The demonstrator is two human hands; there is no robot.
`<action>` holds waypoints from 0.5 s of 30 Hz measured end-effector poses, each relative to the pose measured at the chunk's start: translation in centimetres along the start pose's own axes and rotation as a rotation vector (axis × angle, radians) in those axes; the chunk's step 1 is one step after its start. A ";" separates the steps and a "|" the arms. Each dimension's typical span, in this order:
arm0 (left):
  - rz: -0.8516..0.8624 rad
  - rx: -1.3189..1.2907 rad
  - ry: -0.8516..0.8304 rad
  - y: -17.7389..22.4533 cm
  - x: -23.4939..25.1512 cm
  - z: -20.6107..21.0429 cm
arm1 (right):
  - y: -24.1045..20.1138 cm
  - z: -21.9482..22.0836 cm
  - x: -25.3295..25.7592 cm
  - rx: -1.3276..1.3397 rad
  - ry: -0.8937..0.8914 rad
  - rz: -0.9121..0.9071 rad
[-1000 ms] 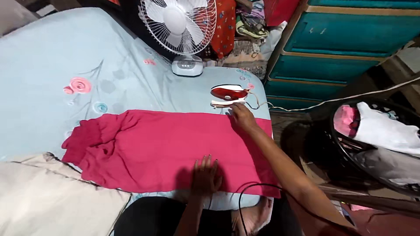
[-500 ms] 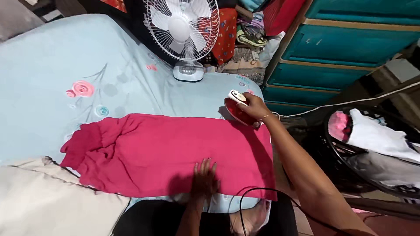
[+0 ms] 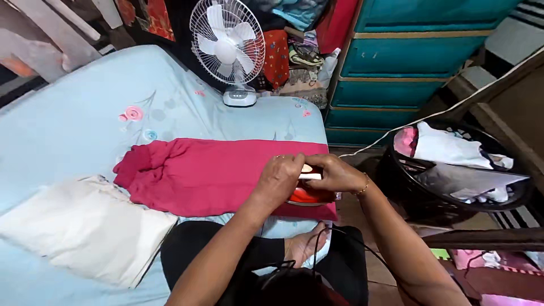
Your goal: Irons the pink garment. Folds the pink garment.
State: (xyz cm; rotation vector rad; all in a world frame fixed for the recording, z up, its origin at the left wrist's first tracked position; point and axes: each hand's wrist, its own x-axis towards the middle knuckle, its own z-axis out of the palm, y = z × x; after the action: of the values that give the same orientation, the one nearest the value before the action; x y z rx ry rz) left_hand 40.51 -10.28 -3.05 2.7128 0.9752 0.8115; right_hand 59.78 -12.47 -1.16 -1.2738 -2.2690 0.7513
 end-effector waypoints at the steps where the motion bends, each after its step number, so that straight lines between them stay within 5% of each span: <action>1: 0.018 0.006 -0.014 0.3 0.0 0.0 | 0.2 0.2 -0.8 0.005 0.005 -0.012; 15: 0.065 0.034 -0.134 2.9 1.1 -0.5 | 0.8 2.1 -4.5 -0.018 0.164 0.029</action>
State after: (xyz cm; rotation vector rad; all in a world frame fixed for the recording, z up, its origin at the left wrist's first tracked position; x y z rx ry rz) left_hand 42.56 -11.89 -1.21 2.7984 0.8850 0.6199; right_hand 61.24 -16.57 -3.78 -1.3280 -2.1356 0.6134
